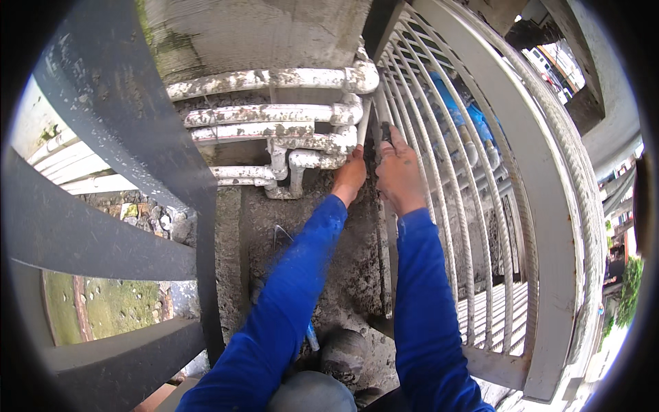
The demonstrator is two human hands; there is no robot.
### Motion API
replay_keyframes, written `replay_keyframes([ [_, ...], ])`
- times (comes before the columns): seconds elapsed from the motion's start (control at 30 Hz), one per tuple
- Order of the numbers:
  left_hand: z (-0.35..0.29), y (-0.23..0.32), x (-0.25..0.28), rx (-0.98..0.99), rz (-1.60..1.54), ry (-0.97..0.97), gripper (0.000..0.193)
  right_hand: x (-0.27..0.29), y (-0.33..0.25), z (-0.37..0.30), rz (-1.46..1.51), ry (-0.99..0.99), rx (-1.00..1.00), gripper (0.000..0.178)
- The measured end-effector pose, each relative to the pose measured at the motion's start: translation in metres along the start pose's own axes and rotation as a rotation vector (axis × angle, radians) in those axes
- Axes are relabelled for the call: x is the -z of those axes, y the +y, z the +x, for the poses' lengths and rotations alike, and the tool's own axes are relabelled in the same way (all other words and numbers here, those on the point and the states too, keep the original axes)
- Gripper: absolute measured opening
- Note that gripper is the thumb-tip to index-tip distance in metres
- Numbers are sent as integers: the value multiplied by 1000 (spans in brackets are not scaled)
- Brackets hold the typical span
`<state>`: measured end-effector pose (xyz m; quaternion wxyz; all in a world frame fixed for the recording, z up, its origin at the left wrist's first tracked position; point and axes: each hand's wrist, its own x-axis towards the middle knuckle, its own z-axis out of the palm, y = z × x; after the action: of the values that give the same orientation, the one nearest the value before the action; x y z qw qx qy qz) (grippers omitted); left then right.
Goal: The person uses a hammer and chisel to chip away at a concrete structure beneath a metal grate. They repeatedly strike the chisel to break off small pieces of concrete, then use a scraper to clear debris from the area.
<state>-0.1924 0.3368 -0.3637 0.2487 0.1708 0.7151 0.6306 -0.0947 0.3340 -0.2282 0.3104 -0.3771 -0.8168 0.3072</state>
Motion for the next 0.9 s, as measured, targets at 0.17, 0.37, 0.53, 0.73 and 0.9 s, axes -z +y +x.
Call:
replay_keyframes([
  [0.17, -8, 2, -13, 86, 72, -49, 59, 34, -67, -29, 283, 129, 157, 48],
  [0.37, -11, 21, -18, 146, -166, -136, 60, 13, -8, -13, -64, 42, 72, 50],
  [0.53, 10, -5, -12, 119, -100, -68, 59, 10, -27, -1, 75, -33, 30, 48],
  [0.73, 9, 1, 0, 154, -181, -149, 57, 26, -80, -24, 287, 250, 310, 51],
  [0.9, -29, 63, -13, 282, -319, -286, 63, 0, 60, 4, -432, 20, 46, 52],
])
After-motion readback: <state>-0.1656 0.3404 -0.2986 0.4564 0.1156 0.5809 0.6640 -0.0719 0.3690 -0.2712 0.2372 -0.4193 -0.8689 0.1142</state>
